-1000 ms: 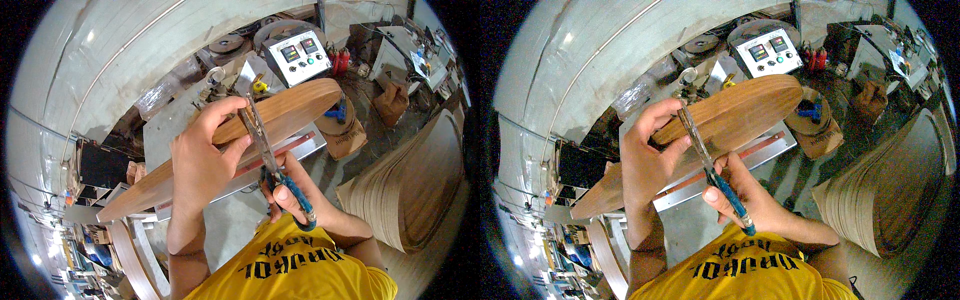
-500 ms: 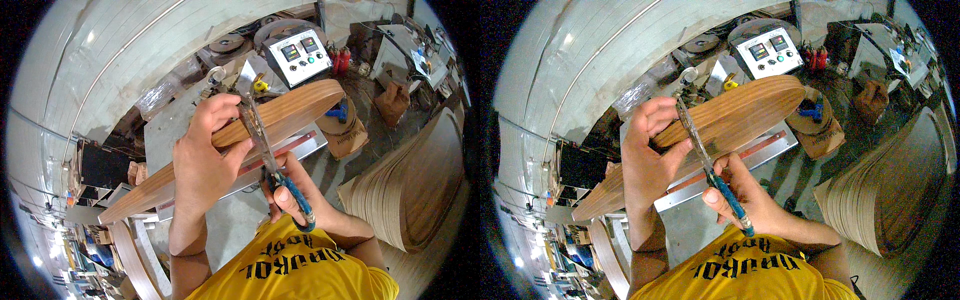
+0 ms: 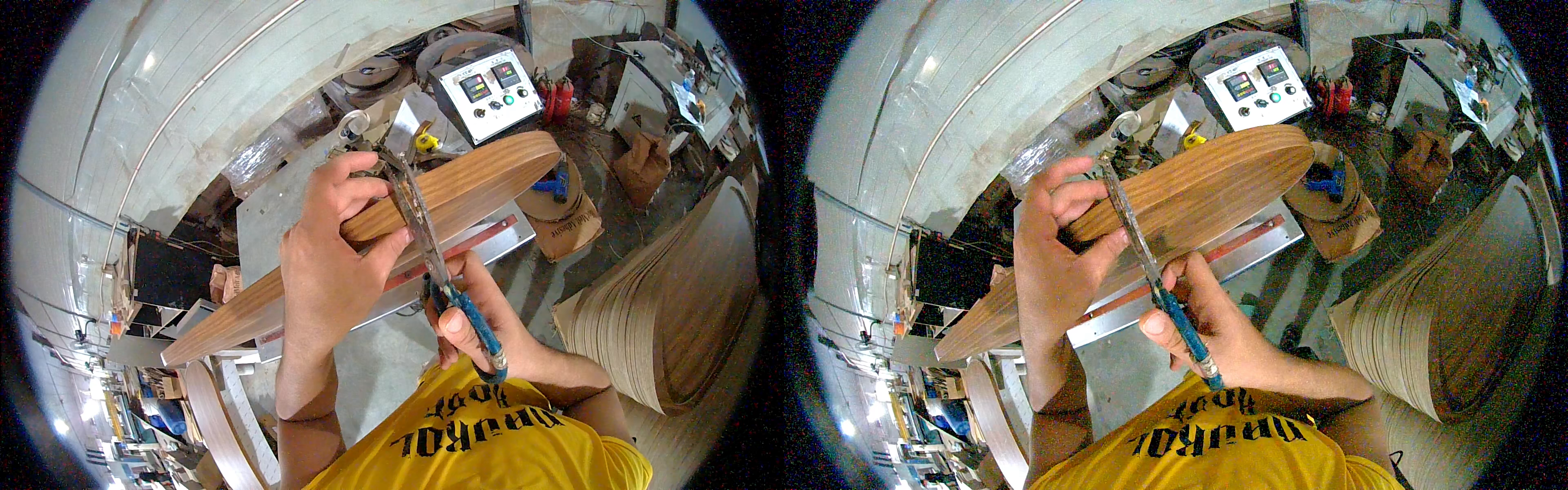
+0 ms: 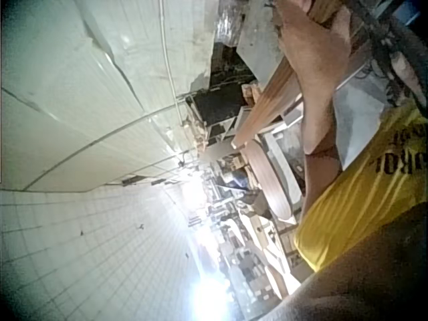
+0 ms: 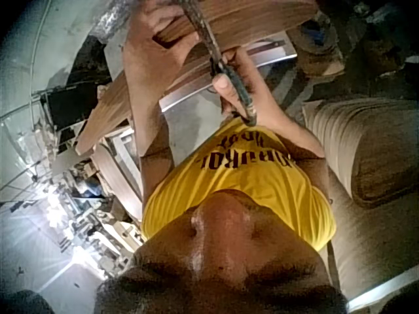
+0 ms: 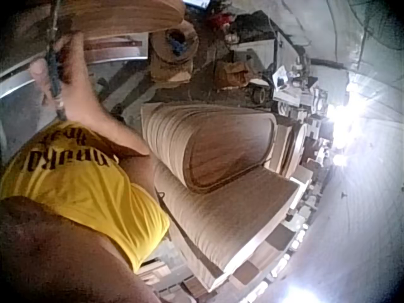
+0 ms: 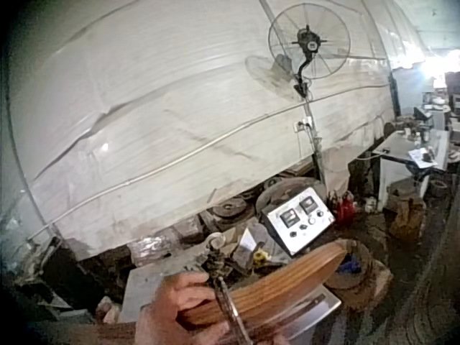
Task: The person trims excess material from a curved wooden board using scissors, applies heat to the edge with a heat gun, and rubs the edge with a sanding block.
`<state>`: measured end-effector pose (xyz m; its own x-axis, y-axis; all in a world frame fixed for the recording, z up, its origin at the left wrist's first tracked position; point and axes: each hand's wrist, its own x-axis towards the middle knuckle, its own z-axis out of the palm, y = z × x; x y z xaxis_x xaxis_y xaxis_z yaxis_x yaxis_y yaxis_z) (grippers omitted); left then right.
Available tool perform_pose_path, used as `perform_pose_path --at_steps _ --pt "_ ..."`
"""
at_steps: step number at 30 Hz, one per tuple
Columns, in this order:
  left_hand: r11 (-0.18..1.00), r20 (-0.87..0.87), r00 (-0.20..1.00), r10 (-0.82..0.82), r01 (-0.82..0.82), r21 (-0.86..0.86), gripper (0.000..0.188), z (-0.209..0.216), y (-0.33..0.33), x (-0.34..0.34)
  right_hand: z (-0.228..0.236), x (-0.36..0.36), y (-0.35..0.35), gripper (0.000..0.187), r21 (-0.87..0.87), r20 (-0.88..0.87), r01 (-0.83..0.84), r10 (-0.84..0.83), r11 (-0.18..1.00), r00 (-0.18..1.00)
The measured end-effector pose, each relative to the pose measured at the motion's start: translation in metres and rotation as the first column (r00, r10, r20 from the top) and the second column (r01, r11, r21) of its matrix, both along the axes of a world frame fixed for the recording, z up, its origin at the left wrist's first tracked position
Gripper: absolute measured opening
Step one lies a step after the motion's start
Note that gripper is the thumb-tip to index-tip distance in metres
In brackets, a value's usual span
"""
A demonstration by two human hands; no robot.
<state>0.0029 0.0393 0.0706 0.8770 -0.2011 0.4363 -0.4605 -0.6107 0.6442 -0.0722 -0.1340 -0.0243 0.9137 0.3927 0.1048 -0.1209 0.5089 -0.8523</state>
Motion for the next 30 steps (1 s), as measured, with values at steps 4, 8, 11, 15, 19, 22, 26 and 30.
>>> perform_pose_path --at_steps 4,8,11,15,19,22,26,30 --pt "1.0 -0.005 1.0 0.003 -0.003 0.003 0.069 -0.0007 -0.0003 0.0 0.003 -0.001 -0.0004 0.06 -0.023 0.008 0.021 -0.021 1.0 1.0" --pt "1.0 -0.011 1.0 -0.002 0.002 0.008 0.07 -0.0012 0.0007 0.0009 0.0025 -0.0013 -0.0001 0.059 -0.028 0.009 0.029 -0.028 0.999 1.0" --pt "1.0 -0.001 1.0 0.003 -0.003 0.015 0.07 -0.001 0.0003 0.0007 0.0021 -0.0011 -0.0001 0.06 -0.029 0.012 0.034 -0.034 0.999 0.999" --pt "1.0 0.012 1.0 0.011 -0.011 0.025 0.069 0.0001 0.0001 -0.0004 0.0007 -0.0011 0.0009 0.06 -0.022 0.005 0.035 -0.035 0.999 0.999" --pt "1.0 0.01 1.0 0.018 -0.018 0.023 0.069 -0.001 -0.0007 0.0012 0.0014 -0.0017 0.0018 0.06 -0.01 -0.019 0.04 -0.04 0.999 0.999" --pt "0.999 0.013 1.0 0.026 -0.027 0.041 0.068 0.0014 -0.0007 0.0003 0.0035 -0.0023 0.0007 0.059 -0.02 -0.035 0.026 -0.026 0.999 0.999" --pt "0.999 0.004 0.999 0.033 -0.033 0.034 0.067 0.0022 -0.0001 -0.0003 0.0069 -0.0031 0.0014 0.059 -0.032 -0.048 0.028 -0.03 0.999 0.998" --pt "0.999 0.013 1.0 0.024 -0.025 0.03 0.066 0.001 -0.0011 0.0025 0.0085 -0.0049 0.0026 0.059 -0.016 -0.063 0.044 -0.045 0.999 0.997"
